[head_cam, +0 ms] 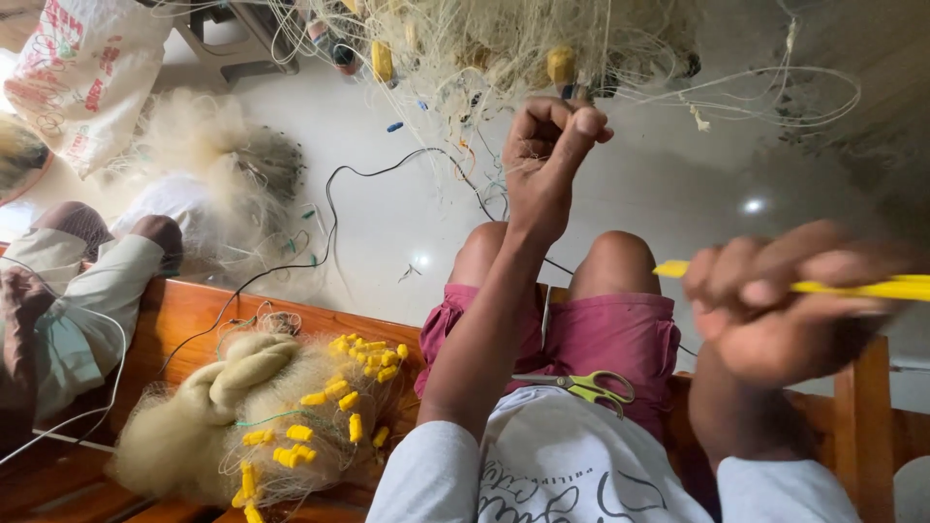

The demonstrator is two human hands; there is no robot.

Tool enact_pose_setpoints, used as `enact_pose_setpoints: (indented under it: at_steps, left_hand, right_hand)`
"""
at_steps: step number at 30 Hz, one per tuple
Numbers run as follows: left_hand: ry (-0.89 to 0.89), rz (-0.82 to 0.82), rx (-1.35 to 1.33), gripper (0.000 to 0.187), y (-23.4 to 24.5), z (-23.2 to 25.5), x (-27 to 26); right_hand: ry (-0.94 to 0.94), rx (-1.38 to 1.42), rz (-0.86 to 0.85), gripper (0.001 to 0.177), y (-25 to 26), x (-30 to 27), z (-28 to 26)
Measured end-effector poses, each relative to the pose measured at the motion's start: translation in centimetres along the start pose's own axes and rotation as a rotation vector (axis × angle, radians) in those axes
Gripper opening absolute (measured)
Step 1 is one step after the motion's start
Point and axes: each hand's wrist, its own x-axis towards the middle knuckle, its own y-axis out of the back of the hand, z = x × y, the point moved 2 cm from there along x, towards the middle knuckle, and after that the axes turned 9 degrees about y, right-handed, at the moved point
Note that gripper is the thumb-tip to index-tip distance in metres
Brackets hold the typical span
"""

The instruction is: Repairing a large fishing net by weaving a shuttle through the mesh and tying knots.

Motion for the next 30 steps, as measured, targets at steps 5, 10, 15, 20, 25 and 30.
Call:
enact_pose_setpoints:
  at_steps: [5,10,15,20,25,30]
  left_hand:
    - [-0.068,0.080,-0.045,0.023,-1.4,0.3,0.3]
    - [-0.294,0.177,0.151,0.025,-0.8,-0.5,1.3]
    - [-0.240,0.176,0.203,0.024,0.6,-1.2,0.6]
    - [-0.214,0.062,0.199,0.022,2.1,-1.1,0.4]
    - [-0.248,0.114,0.276,0.030,1.9,-1.3,0.4]
    - [0.062,0.120,-0.081,0.015,3.1,0.1,0.8]
  right_hand:
    - [-0.227,0.324,0.144,0.020,-2.7,-3.6,2.9]
    - [-0.162,0.105,0.155,0.028,-2.7,-4.1,5.5]
    - [-0.112,0.136,0.064,0.031,-2.0,-3.3,5.2]
    - [-0.046,-0.113,-0.114,0.045,-2.8,0.0,1.5]
    - [0.387,-0.478,-0.359,0.013,-2.4,-0.6,1.2]
    - [0.307,-1.052,-0.504,0.012,1.5,2.6,3.9]
